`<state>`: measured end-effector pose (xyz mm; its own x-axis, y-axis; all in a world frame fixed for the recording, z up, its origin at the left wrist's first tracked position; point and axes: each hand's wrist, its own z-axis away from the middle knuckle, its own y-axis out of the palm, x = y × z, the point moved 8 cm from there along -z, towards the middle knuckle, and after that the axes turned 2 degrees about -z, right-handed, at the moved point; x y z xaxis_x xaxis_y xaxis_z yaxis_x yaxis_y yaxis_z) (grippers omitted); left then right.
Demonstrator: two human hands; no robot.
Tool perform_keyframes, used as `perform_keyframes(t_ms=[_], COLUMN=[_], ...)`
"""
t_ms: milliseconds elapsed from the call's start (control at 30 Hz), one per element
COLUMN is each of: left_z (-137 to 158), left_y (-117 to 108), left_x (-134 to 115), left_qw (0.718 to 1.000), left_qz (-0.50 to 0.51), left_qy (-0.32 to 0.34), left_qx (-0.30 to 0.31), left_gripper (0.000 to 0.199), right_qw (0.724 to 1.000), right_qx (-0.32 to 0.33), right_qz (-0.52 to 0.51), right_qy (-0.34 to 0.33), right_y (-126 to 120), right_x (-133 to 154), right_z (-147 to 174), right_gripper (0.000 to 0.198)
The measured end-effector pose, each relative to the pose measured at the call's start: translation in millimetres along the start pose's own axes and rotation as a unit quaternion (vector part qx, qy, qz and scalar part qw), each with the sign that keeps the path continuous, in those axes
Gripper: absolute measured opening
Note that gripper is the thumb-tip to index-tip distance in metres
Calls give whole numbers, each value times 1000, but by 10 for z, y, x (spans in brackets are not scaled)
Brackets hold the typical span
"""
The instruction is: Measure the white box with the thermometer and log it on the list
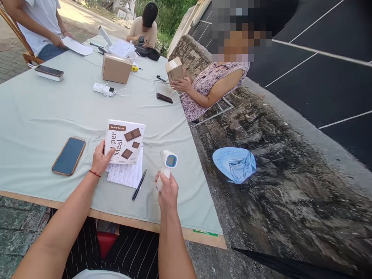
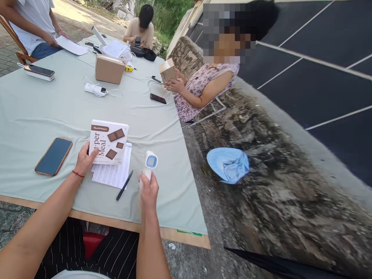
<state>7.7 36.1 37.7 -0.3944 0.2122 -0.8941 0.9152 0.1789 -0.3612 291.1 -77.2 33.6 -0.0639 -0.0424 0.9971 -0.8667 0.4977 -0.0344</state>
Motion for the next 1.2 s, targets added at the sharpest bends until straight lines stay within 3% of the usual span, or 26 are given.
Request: perform_keyframes(t_ms=[67, 133, 233, 333, 800, 1200], left_z=[-13, -35, -65, -78, -130, -183], left_y=[-2, -13, -17, -16, -8, 3], left_x=[4, 12, 14, 10, 112, 126], left_qw=[1000, 1000, 1000, 1000, 999, 997], left_qz=[2, 6, 9, 4, 28, 74], left_qy=[-12, -21, -18, -11, -15, -6], left_qx=[10, 12, 13, 13, 6, 16], left_gripper=[57, 59, 60, 57, 59, 47], right_qw=[987, 968, 958, 959, 965, 968], right_qx=[53, 97, 110, 116, 119, 108], right_qz=[-143, -216, -245, -243, -221, -214], right_qy=[49, 79, 99, 93, 78, 77], right_y=[367, 712, 1046, 1224, 1323, 1328], right_x=[180, 343, 438, 414, 374, 449], right_z=[85, 121, 79, 26, -31, -23], right_gripper=[32, 34, 37, 38, 43, 40])
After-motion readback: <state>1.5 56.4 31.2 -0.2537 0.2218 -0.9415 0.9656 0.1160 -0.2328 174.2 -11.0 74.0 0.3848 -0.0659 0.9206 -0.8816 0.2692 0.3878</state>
